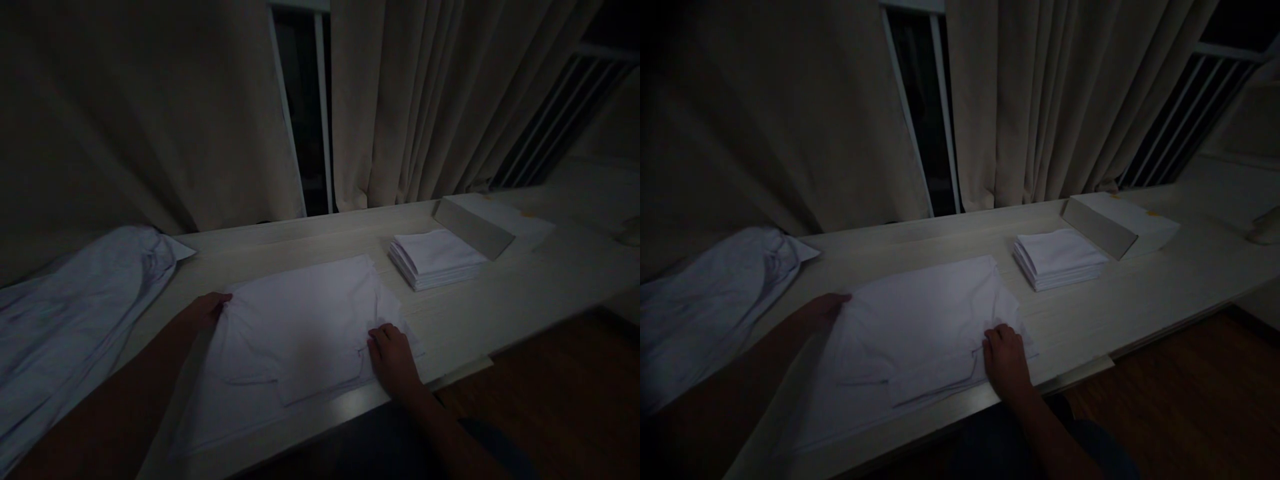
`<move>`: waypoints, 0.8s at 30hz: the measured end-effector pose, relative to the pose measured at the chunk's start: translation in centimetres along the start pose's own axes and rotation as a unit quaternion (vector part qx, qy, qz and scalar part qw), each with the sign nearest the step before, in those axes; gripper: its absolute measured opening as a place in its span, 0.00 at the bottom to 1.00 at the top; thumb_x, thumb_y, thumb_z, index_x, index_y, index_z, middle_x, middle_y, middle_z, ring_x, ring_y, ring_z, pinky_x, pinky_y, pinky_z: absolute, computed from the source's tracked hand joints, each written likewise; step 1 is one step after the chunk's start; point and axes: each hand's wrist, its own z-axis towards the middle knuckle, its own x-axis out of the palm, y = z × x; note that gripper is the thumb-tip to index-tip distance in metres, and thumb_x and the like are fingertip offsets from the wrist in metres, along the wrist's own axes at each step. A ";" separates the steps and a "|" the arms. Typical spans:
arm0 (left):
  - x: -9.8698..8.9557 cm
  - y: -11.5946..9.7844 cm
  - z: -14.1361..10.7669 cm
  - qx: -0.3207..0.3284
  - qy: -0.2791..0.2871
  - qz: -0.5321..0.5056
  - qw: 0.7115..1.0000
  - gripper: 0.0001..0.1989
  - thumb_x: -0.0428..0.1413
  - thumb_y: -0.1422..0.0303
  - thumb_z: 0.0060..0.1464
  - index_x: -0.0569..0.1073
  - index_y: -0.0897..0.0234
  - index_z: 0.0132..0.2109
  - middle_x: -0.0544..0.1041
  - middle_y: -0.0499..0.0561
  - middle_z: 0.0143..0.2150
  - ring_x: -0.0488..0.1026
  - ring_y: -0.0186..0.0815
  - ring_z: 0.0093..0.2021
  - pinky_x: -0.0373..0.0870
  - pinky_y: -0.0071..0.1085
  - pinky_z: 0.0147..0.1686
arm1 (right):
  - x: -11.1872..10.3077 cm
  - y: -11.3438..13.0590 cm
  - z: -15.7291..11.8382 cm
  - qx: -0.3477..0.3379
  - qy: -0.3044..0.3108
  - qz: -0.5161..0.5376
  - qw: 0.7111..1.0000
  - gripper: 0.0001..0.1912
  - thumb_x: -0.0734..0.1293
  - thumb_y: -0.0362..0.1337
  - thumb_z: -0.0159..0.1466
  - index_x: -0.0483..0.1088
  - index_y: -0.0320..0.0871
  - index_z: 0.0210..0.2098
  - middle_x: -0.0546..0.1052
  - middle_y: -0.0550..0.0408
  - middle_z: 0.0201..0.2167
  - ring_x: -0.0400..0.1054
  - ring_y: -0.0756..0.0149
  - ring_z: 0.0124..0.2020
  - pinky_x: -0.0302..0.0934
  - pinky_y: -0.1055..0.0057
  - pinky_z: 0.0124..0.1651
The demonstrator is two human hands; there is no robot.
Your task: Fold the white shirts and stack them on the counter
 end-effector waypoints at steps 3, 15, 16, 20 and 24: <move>-0.4 0.7 0.8 0.005 -0.012 0.084 0.996 0.13 0.57 0.61 0.56 0.73 0.70 0.39 0.75 0.53 0.35 0.74 0.37 0.36 0.72 0.33 0.32 | 0.1 -0.1 -0.1 -0.005 -0.007 0.002 1.000 0.09 0.60 0.35 0.66 0.70 0.44 0.44 0.69 0.48 0.40 0.63 0.57 0.43 0.55 0.62 0.45; 0.4 4.2 -0.7 0.316 -0.045 0.323 0.891 0.35 0.48 0.48 0.54 0.64 0.72 0.59 0.56 0.64 0.68 0.51 0.50 0.68 0.52 0.40 0.63 | -0.2 0.1 -0.1 -0.003 -0.001 0.009 1.000 0.10 0.60 0.34 0.66 0.71 0.43 0.45 0.70 0.48 0.41 0.62 0.58 0.43 0.55 0.63 0.46; 1.2 5.4 -1.1 0.329 -0.037 0.331 0.883 0.39 0.48 0.47 0.53 0.61 0.74 0.62 0.52 0.65 0.69 0.48 0.50 0.69 0.49 0.41 0.64 | -0.2 0.1 -0.1 -0.003 0.001 0.009 1.000 0.10 0.60 0.34 0.66 0.71 0.43 0.45 0.70 0.48 0.40 0.62 0.59 0.43 0.55 0.63 0.46; 3.3 9.4 -1.5 0.352 -0.061 0.407 0.841 0.45 0.42 0.45 0.54 0.51 0.79 0.67 0.48 0.68 0.70 0.44 0.52 0.70 0.45 0.46 0.65 | -0.2 0.2 -0.1 -0.001 0.004 0.008 1.000 0.10 0.61 0.34 0.66 0.71 0.43 0.45 0.70 0.48 0.40 0.63 0.59 0.44 0.56 0.63 0.46; 3.4 10.1 -1.4 0.368 -0.100 0.476 0.793 0.42 0.39 0.48 0.57 0.51 0.77 0.67 0.50 0.67 0.70 0.47 0.51 0.69 0.50 0.46 0.63 | -0.3 0.5 -0.1 0.014 0.007 0.009 1.000 0.11 0.61 0.34 0.66 0.72 0.43 0.45 0.71 0.48 0.40 0.63 0.59 0.44 0.56 0.63 0.47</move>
